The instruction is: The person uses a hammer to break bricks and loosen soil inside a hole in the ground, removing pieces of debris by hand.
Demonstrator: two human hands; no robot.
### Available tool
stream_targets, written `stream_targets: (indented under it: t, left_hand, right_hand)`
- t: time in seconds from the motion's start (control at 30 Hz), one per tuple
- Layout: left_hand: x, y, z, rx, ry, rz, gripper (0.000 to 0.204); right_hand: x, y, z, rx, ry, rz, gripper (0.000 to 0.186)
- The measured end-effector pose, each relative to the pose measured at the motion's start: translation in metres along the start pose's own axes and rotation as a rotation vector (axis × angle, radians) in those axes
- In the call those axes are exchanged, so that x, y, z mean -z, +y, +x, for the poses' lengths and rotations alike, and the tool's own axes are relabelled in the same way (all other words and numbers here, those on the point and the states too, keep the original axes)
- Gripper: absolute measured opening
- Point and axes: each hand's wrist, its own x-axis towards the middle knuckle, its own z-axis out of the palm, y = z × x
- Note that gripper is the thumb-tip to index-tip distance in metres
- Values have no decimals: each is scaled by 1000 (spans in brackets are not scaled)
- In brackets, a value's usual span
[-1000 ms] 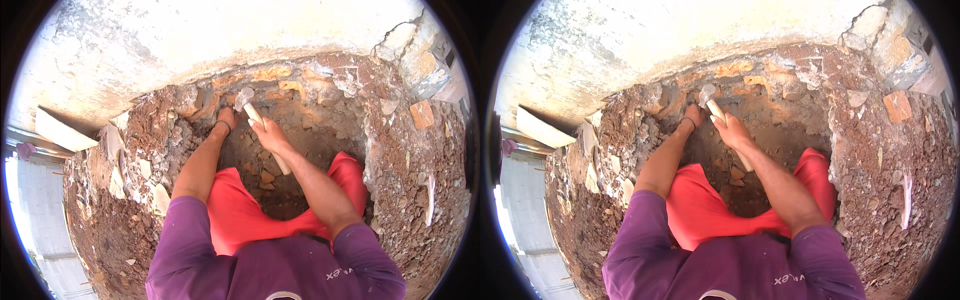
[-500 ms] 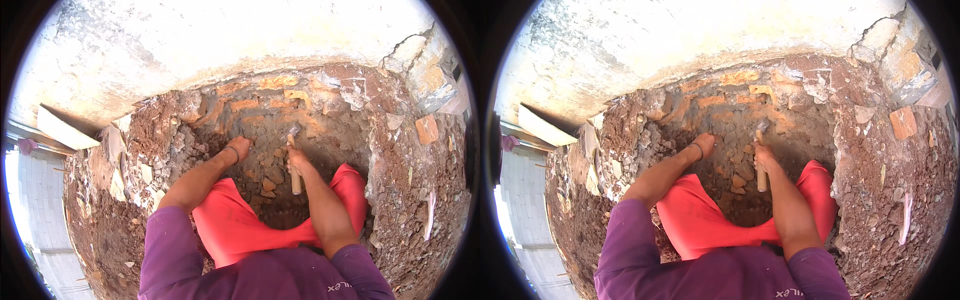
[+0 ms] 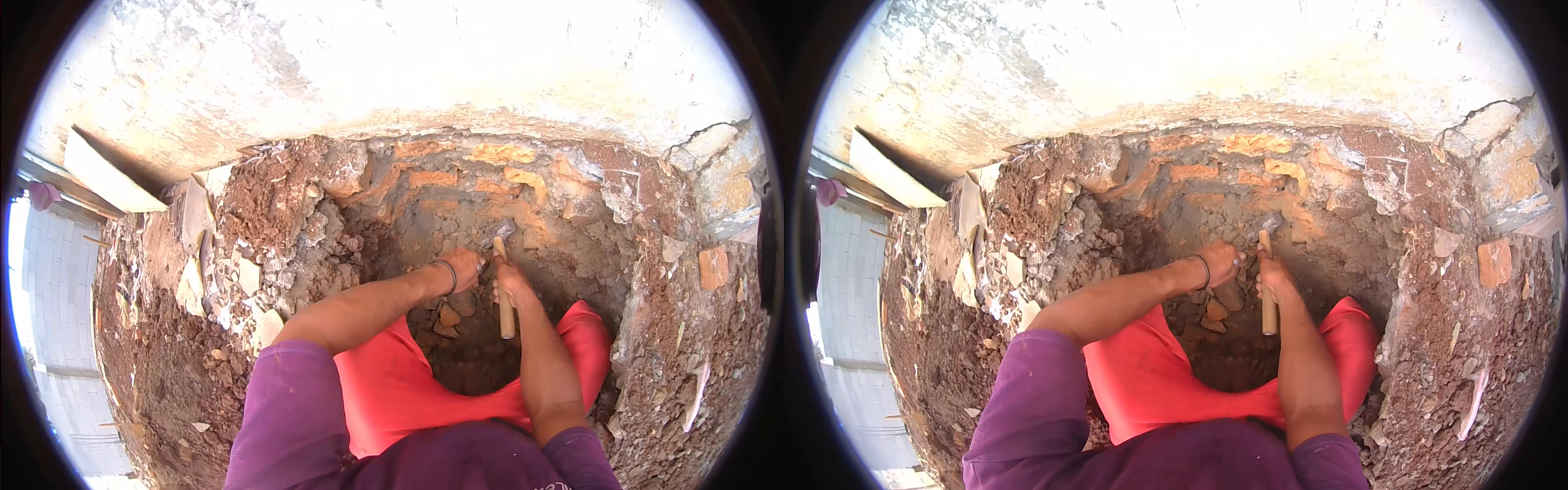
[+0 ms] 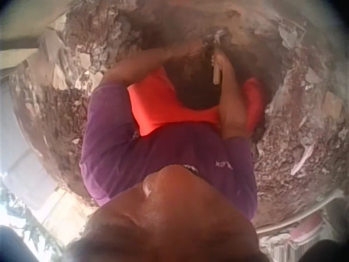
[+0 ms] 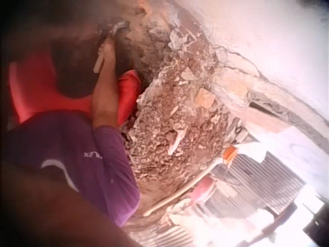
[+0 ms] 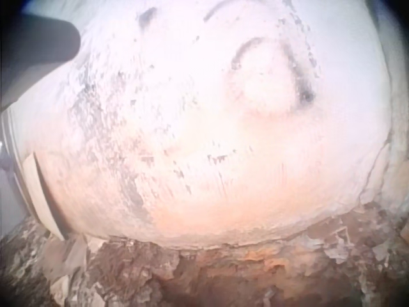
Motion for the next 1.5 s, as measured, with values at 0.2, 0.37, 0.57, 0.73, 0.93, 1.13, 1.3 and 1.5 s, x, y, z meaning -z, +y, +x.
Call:
stream_targets:
  t: [0.2, 0.37, 0.57, 0.73, 0.93, 1.13, 1.3, 1.5]
  left_hand:
    - [20, -79, -23, 117, 382, -50, 39]
    - [33, -74, -29, 87, 241, 18, 48]
    - [131, -30, -67, 425, 102, -562, 53]
    - [190, 33, -176, -238, 563, -996, 53]
    - [190, 107, -246, -1148, 422, -1109, 56]
    - [155, 155, -258, -1564, 580, -1303, 51]
    - [157, 161, -264, -1763, 385, -1455, 52]
    - [179, 84, -255, -634, 768, -1046, 64]
  right_hand:
    - [-5, 4, 6, 23, -32, 10, 54]
    - [-3, 3, 8, 30, -32, -8, 50]
    - [-11, -3, -2, 100, 44, -120, 42]
    - [-54, -36, -43, 349, 10, -217, 51]
    - [-116, -49, -15, 714, 163, -632, 54]
    - [-100, -12, -20, 347, -122, -758, 52]
    - [-72, 25, -47, 81, -187, -603, 42]
    - [-50, 13, -66, 60, -150, -308, 40]
